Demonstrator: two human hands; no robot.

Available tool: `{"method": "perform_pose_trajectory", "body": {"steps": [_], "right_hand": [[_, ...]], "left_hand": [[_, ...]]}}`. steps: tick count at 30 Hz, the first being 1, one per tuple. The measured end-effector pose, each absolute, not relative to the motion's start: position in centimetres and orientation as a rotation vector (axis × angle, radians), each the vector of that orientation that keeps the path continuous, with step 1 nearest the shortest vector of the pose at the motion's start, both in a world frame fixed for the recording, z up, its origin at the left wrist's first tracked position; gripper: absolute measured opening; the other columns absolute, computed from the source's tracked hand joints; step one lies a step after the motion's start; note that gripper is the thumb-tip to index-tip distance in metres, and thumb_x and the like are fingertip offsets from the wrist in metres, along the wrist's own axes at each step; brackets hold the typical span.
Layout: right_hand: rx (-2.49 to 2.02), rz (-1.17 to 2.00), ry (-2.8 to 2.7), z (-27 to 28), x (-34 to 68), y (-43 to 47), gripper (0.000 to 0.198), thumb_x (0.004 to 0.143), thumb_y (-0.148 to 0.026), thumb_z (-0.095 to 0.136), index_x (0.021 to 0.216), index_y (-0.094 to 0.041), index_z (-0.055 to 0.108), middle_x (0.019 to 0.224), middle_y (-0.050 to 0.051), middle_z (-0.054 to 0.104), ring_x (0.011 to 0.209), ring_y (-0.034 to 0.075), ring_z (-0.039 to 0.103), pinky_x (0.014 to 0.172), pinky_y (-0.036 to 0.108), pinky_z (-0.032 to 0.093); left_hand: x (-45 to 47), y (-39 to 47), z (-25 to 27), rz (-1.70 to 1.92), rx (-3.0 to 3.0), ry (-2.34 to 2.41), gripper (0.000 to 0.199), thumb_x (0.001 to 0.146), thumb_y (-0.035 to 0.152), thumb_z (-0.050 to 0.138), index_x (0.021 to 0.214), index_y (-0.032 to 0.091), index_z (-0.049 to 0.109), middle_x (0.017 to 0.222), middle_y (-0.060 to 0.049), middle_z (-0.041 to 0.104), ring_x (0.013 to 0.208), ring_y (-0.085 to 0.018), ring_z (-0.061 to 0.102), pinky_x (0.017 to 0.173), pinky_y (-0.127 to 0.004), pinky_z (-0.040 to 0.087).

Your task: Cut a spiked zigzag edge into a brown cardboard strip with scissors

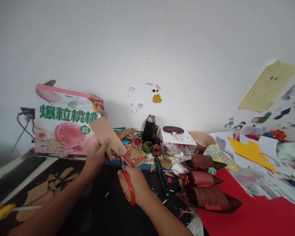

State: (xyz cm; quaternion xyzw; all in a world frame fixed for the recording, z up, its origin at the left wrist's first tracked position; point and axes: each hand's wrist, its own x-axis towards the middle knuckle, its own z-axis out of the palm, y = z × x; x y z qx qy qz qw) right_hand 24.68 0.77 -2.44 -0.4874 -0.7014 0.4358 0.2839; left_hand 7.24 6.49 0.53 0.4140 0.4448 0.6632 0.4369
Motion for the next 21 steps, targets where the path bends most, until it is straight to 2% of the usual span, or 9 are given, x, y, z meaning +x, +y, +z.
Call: {"method": "perform_pose_trajectory", "body": {"steps": [7,11,14,21], "right_hand": [[-1.315,1.086,-1.937,-2.0,24.5,0.6,0.032,0.101,-0.041,0.053,0.075,-0.024,0.047,0.049,-0.004,0.051,0.039,0.015,0.054,0.038,0.021,0.037],[-1.329,1.166,-1.853,-2.9,24.5,0.6,0.032,0.101,-0.045,0.054,0.077,-0.024,0.049,0.047,-0.006,0.048,0.036,0.015,0.052,0.034,0.021,0.036],[-1.279,1.231,-1.817,-3.5,24.8,0.6,0.033,0.102,-0.05,0.054,0.084,-0.023,0.054,0.05,-0.006,0.052,0.037,0.014,0.054,0.034,0.02,0.038],[-1.119,1.353,-1.799,-2.4,25.1,0.7,0.046,0.097,-0.065,0.061,0.092,-0.019,0.059,0.059,-0.002,0.063,0.051,0.015,0.064,0.052,0.022,0.052]], "left_hand": [[7.0,6.7,0.2,1.673,1.042,1.112,0.044,0.081,0.057,0.077,0.099,0.02,0.061,0.076,-0.001,0.073,0.06,-0.021,0.071,0.049,-0.028,0.052],[7.1,6.6,0.2,1.679,1.072,1.143,0.046,0.081,0.061,0.076,0.095,0.02,0.06,0.07,0.001,0.069,0.054,-0.019,0.067,0.047,-0.027,0.051],[7.2,6.4,0.5,1.672,1.081,1.152,0.045,0.08,0.061,0.076,0.093,0.021,0.059,0.066,0.002,0.067,0.05,-0.018,0.064,0.045,-0.027,0.05],[7.2,6.5,0.6,1.666,1.057,1.122,0.043,0.082,0.059,0.075,0.093,0.021,0.058,0.067,0.002,0.067,0.05,-0.018,0.064,0.046,-0.027,0.051]]}}
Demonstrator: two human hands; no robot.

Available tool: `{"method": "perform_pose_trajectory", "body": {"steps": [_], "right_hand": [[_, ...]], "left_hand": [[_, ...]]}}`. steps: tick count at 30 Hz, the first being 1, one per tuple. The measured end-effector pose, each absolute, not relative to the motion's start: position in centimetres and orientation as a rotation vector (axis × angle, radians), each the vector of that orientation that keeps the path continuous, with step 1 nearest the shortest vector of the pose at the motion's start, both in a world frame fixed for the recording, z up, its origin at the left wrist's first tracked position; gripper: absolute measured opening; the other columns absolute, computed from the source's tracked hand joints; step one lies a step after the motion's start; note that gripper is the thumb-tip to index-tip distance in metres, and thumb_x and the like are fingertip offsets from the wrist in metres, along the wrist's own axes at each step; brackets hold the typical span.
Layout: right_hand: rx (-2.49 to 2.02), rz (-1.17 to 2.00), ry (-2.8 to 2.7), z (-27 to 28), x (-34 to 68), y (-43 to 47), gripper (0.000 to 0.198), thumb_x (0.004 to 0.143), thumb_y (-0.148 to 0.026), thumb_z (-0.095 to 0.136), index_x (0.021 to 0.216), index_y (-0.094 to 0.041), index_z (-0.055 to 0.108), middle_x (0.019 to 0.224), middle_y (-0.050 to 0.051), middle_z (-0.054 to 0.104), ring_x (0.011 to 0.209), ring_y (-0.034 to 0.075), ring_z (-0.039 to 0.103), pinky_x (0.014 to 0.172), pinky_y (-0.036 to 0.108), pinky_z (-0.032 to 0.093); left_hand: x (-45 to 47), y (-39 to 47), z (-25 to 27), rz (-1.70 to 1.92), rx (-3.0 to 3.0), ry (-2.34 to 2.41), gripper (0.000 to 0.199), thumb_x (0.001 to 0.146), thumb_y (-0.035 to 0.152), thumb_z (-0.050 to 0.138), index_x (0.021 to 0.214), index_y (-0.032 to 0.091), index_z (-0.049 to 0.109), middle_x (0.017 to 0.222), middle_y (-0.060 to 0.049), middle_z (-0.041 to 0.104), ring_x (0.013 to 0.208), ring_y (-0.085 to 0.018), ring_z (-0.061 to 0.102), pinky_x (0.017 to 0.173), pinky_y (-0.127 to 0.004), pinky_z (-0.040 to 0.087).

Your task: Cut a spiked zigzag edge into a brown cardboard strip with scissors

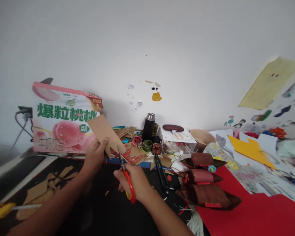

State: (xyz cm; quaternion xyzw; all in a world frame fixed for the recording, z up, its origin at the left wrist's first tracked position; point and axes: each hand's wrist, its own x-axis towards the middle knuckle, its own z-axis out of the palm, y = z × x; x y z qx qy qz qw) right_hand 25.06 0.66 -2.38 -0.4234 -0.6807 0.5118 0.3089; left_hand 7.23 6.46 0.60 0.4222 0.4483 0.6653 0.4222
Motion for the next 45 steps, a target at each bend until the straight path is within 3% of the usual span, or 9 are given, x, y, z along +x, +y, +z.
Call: {"method": "perform_pose_trajectory", "body": {"steps": [10,25,31,36,45], "right_hand": [[-1.06,1.456,-1.727,-2.5,25.1,0.8,0.048,0.089,-0.062,0.074,0.102,-0.017,0.063,0.075,0.0,0.066,0.062,0.016,0.068,0.058,0.026,0.056],[-1.129,1.353,-1.793,-1.8,25.0,0.5,0.036,0.095,-0.052,0.067,0.097,-0.016,0.063,0.067,0.001,0.067,0.055,0.015,0.066,0.054,0.022,0.053],[-1.22,1.36,-1.794,-2.1,24.9,0.4,0.038,0.097,-0.057,0.065,0.096,-0.019,0.061,0.057,-0.004,0.059,0.042,0.012,0.056,0.04,0.019,0.043],[-1.278,1.299,-1.799,-2.5,24.8,0.5,0.041,0.099,-0.06,0.059,0.086,-0.022,0.057,0.051,-0.005,0.054,0.039,0.014,0.054,0.038,0.021,0.041],[-1.304,1.178,-1.886,-2.4,24.9,0.7,0.037,0.102,-0.051,0.054,0.079,-0.024,0.049,0.049,-0.004,0.053,0.039,0.017,0.056,0.039,0.024,0.041]], "left_hand": [[6.9,6.7,0.1,1.658,1.069,1.128,0.042,0.084,0.059,0.074,0.096,0.021,0.059,0.069,0.001,0.069,0.052,-0.018,0.066,0.047,-0.027,0.052],[6.8,6.6,0.4,1.633,1.115,1.139,0.045,0.084,0.06,0.073,0.101,0.02,0.06,0.07,0.0,0.07,0.056,-0.021,0.068,0.049,-0.029,0.052],[7.0,6.6,0.5,1.645,1.124,1.147,0.046,0.083,0.06,0.073,0.102,0.02,0.06,0.072,0.0,0.071,0.056,-0.02,0.067,0.048,-0.028,0.051],[7.1,6.6,0.1,1.658,1.134,1.187,0.043,0.084,0.06,0.071,0.094,0.021,0.058,0.064,0.003,0.065,0.049,-0.017,0.061,0.046,-0.027,0.049],[7.2,6.5,0.2,1.661,1.122,1.179,0.044,0.083,0.06,0.072,0.096,0.02,0.059,0.075,-0.002,0.072,0.058,-0.02,0.069,0.049,-0.028,0.051]]}}
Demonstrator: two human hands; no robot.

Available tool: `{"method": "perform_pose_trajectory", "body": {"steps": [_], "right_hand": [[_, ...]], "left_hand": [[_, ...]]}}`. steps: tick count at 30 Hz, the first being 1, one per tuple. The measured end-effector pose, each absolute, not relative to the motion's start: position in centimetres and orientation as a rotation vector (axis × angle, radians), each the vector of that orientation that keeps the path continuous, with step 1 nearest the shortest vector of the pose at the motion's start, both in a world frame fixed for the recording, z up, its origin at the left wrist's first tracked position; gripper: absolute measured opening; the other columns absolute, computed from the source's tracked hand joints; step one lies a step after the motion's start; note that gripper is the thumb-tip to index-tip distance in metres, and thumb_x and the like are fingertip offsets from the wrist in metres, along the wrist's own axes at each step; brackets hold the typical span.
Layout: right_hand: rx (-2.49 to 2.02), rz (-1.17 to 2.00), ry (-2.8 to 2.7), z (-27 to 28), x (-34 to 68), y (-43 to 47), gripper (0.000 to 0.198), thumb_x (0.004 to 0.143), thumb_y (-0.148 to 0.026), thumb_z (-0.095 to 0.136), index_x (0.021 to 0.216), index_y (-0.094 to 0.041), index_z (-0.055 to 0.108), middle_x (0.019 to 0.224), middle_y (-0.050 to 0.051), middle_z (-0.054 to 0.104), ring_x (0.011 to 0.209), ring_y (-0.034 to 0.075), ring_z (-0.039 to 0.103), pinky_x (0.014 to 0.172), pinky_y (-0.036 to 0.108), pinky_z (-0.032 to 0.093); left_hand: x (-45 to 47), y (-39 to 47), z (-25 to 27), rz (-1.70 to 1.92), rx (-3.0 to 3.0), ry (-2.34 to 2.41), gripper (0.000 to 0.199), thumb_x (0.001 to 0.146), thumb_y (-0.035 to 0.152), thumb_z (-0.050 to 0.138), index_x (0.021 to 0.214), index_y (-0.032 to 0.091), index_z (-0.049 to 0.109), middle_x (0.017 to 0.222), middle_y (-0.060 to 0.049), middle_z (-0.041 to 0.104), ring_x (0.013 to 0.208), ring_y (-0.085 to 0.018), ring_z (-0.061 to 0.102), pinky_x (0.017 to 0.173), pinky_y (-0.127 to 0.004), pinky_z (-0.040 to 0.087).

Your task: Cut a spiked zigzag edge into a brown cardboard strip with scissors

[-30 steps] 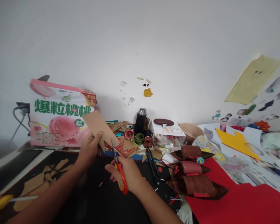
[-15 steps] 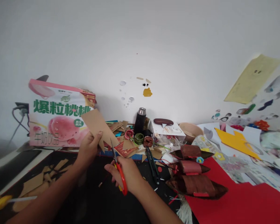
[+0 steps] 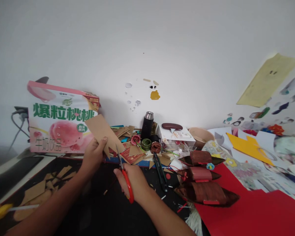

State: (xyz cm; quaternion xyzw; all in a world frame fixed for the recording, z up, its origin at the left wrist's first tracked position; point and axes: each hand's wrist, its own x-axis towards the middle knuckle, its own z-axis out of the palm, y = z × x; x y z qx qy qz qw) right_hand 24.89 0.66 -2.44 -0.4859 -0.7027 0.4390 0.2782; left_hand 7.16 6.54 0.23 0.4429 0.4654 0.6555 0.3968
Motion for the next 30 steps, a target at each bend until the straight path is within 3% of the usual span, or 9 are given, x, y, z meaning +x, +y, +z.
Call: {"method": "perform_pose_trajectory", "body": {"steps": [12,18,23,30], "right_hand": [[-1.297,0.854,-1.994,-2.5,24.5,0.7,0.028,0.1,-0.031,0.055,0.074,-0.022,0.05,0.061,-0.001,0.058,0.057,0.016,0.057,0.055,0.024,0.037],[-1.321,1.128,-1.951,-1.9,24.9,0.4,0.026,0.103,-0.038,0.054,0.081,-0.023,0.053,0.051,-0.005,0.055,0.042,0.015,0.057,0.043,0.021,0.036],[-1.18,1.155,-1.978,-2.1,25.4,0.5,0.03,0.103,-0.048,0.059,0.092,-0.02,0.061,0.063,0.0,0.068,0.055,0.016,0.069,0.053,0.021,0.047],[-1.103,1.302,-1.88,-3.2,25.4,0.8,0.04,0.097,-0.058,0.068,0.105,-0.02,0.064,0.079,0.002,0.073,0.066,0.017,0.072,0.057,0.023,0.052]], "left_hand": [[7.3,6.5,0.4,1.676,1.114,1.193,0.038,0.083,0.054,0.071,0.094,0.02,0.06,0.065,0.001,0.068,0.05,-0.019,0.064,0.044,-0.026,0.048],[7.4,6.3,0.9,1.678,1.101,1.196,0.033,0.084,0.049,0.07,0.097,0.02,0.062,0.07,-0.002,0.072,0.054,-0.021,0.068,0.043,-0.027,0.048],[7.2,6.3,0.8,1.677,1.116,1.206,0.035,0.085,0.051,0.071,0.097,0.02,0.061,0.07,-0.001,0.071,0.058,-0.022,0.069,0.047,-0.027,0.05],[6.5,6.7,0.1,1.65,1.141,1.168,0.041,0.086,0.059,0.071,0.097,0.02,0.06,0.072,-0.001,0.071,0.054,-0.02,0.066,0.049,-0.029,0.053]]}}
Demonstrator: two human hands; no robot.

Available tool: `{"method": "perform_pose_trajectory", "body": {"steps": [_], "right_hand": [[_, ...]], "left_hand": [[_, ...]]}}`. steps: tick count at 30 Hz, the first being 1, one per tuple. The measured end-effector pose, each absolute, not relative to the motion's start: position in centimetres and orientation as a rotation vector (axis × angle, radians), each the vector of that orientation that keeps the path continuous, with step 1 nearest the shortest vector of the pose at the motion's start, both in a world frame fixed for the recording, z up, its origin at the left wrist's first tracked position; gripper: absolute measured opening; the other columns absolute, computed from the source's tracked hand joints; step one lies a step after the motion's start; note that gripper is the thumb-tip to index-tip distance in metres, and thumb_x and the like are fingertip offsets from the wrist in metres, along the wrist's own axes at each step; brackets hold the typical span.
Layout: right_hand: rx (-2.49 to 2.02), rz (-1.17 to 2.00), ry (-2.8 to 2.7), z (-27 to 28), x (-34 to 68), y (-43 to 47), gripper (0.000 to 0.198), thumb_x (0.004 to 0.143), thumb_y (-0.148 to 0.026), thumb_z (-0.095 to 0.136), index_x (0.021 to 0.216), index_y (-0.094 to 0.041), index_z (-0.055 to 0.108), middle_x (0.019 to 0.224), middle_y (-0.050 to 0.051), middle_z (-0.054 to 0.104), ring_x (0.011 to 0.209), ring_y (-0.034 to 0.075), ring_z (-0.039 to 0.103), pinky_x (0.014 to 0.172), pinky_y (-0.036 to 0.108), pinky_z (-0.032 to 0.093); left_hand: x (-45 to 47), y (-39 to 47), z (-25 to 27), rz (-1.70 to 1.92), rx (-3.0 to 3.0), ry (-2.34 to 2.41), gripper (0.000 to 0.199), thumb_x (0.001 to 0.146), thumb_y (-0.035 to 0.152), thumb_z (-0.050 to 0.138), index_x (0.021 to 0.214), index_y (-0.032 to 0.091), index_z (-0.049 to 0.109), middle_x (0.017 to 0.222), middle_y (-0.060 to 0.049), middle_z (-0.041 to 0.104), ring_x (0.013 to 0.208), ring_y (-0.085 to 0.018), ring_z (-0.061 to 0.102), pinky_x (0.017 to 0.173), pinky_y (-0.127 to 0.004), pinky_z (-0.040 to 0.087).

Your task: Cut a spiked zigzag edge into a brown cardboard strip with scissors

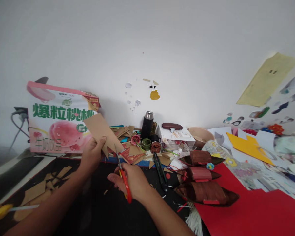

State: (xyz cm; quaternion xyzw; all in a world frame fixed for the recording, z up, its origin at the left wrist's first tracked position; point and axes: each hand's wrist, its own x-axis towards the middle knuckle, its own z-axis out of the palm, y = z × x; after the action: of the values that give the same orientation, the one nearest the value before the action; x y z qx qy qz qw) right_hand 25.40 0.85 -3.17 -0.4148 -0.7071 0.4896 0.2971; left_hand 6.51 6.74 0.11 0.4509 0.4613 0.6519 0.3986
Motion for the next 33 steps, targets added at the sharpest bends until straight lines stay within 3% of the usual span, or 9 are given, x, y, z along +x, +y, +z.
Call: {"method": "perform_pose_trajectory", "body": {"steps": [6,12,18,27,33], "right_hand": [[-1.069,1.314,-1.882,-3.0,25.6,0.7,0.046,0.097,-0.063,0.067,0.111,-0.019,0.065,0.085,0.004,0.074,0.071,0.017,0.073,0.06,0.023,0.053],[-1.146,1.304,-1.835,-2.9,25.2,0.6,0.044,0.1,-0.061,0.061,0.107,-0.018,0.066,0.073,0.001,0.07,0.053,0.014,0.065,0.048,0.021,0.048],[-1.06,1.289,-1.849,-3.6,25.4,1.0,0.045,0.097,-0.061,0.068,0.108,-0.017,0.067,0.084,0.004,0.073,0.073,0.019,0.073,0.063,0.025,0.054],[-1.019,1.321,-1.837,-2.7,25.7,0.8,0.047,0.092,-0.061,0.075,0.114,-0.019,0.068,0.095,0.007,0.074,0.08,0.022,0.073,0.068,0.029,0.056],[-1.084,1.389,-1.781,-2.6,25.3,0.6,0.048,0.098,-0.064,0.062,0.108,-0.017,0.065,0.079,0.002,0.07,0.053,0.013,0.064,0.048,0.02,0.048]], "left_hand": [[6.7,6.8,0.3,1.652,1.098,1.144,0.038,0.085,0.056,0.072,0.096,0.022,0.059,0.068,0.001,0.068,0.051,-0.019,0.064,0.047,-0.028,0.051],[7.1,6.5,0.6,1.64,1.042,1.143,0.038,0.083,0.055,0.072,0.093,0.022,0.058,0.064,0.003,0.065,0.046,-0.017,0.06,0.042,-0.026,0.047],[6.8,6.5,0.6,1.674,1.101,1.153,0.042,0.083,0.058,0.073,0.095,0.02,0.06,0.068,0.001,0.068,0.051,-0.018,0.064,0.048,-0.028,0.053],[7.0,6.2,1.1,1.718,1.087,1.172,0.043,0.082,0.06,0.074,0.091,0.021,0.059,0.066,0.002,0.067,0.05,-0.018,0.062,0.045,-0.027,0.049],[6.6,6.1,1.3,1.716,1.217,1.202,0.038,0.087,0.057,0.071,0.094,0.021,0.063,0.073,-0.001,0.071,0.059,-0.02,0.068,0.053,-0.029,0.053]]}}
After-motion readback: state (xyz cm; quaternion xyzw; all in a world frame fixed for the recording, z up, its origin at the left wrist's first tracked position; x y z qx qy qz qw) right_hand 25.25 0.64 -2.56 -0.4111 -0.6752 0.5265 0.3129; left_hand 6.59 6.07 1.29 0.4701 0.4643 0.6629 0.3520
